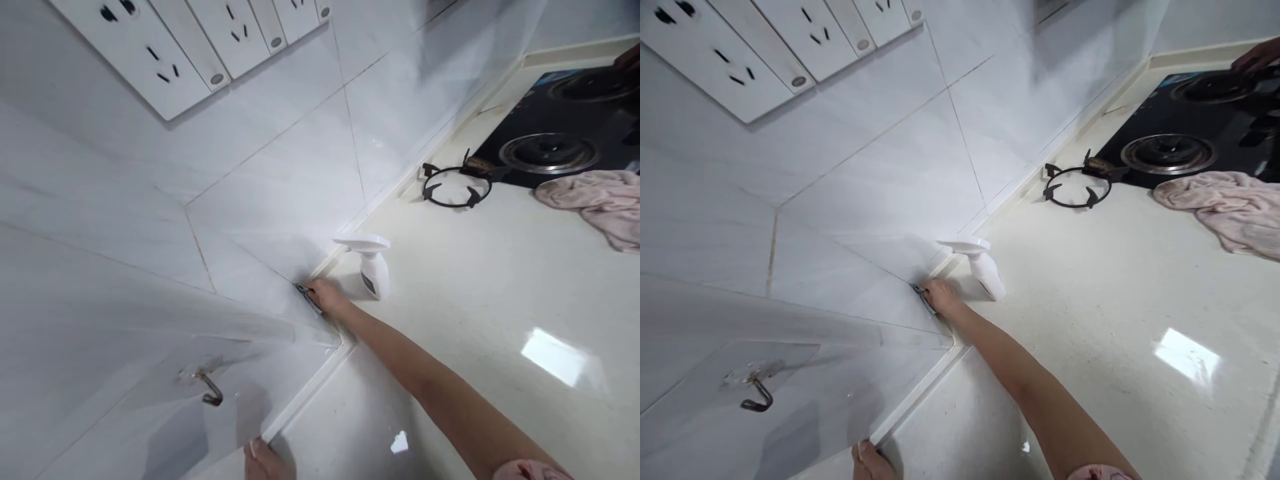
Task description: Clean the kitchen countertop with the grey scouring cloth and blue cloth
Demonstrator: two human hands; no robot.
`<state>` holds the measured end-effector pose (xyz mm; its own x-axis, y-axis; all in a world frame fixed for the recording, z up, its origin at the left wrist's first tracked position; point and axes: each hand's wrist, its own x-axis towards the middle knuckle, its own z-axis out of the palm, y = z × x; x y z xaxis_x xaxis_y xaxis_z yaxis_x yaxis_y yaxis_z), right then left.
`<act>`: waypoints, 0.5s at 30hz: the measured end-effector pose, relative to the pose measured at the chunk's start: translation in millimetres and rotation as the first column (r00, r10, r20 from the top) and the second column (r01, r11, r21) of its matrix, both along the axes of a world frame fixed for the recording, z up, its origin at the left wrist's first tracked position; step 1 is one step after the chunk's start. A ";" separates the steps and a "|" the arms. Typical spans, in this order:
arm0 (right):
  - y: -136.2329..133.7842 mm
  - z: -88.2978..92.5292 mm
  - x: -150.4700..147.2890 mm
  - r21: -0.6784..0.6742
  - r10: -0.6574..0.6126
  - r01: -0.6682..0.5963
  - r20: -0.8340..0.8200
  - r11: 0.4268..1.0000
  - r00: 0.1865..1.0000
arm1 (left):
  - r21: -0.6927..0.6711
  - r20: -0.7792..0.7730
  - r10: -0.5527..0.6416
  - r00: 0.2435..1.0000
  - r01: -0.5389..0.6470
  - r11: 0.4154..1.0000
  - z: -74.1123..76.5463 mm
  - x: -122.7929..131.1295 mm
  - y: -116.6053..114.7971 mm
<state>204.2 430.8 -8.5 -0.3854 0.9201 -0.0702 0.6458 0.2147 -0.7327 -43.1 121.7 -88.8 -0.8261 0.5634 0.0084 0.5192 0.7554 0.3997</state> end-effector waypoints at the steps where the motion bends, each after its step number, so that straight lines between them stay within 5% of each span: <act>1: 5.2 -0.9 -4.5 0.002 -0.009 0.009 -0.002 1.000 1.000 | -0.006 0.000 -0.011 1.000 0.011 1.000 -0.1 -0.5 -0.8; 12: -19.4 -19.4 0.9 0.020 -0.244 0.244 0.061 0.970 0.968 | 0.029 -0.037 -0.081 0.996 0.082 0.996 9.5 3.6 2.3; 15: -19.1 -24.3 8.0 0.037 -0.193 0.190 0.104 0.981 0.976 | 0.031 -0.057 -0.085 0.995 0.087 0.996 8.2 1.9 3.0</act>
<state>212.1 411.7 -32.9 -0.1936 0.9781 -0.0762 0.7509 0.0977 -0.6531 -41.2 124.7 -80.6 -0.7724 0.6310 0.0727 0.6038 0.6939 0.3924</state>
